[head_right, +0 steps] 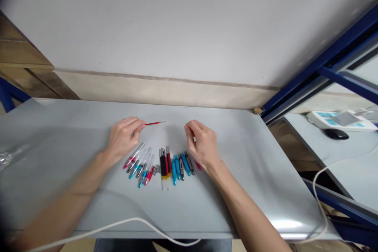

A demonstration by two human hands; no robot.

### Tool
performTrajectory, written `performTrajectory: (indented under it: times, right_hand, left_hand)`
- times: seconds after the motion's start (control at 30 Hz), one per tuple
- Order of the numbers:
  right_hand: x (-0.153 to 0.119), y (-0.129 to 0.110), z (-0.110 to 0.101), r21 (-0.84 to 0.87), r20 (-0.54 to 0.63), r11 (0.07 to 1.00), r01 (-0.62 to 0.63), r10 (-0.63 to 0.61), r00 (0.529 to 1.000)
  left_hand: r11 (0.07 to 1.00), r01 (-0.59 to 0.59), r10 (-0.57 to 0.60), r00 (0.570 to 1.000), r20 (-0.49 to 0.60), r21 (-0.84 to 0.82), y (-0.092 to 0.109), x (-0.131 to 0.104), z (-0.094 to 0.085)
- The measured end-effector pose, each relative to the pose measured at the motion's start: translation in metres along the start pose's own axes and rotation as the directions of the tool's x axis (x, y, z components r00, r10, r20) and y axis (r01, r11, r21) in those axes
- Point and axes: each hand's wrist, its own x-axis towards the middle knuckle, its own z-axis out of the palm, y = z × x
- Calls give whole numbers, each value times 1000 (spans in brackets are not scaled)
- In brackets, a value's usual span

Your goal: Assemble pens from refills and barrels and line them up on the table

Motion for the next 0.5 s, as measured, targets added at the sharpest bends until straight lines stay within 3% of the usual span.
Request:
performTrajectory:
  times: [0.07, 0.2, 0.37, 0.5]
  right_hand:
    - [-5, -11, 1, 29, 75, 1000, -11, 9, 997]
    - [-16, -34, 10, 65, 238, 993, 97, -110, 965]
    - [-25, -45, 18, 2, 270, 994, 106, -103, 957]
    - [-25, -42, 20, 78, 340, 989, 124, -144, 930]
  left_hand:
    - [1000, 24, -24, 1000, -1, -19, 1, -1, 2]
    - [997, 39, -37, 999, 36, -68, 8, -2, 5]
    - [992, 63, -58, 997, 51, -108, 11, -2, 6]
    - [988, 80, -73, 996, 60, -130, 10, -2, 6]
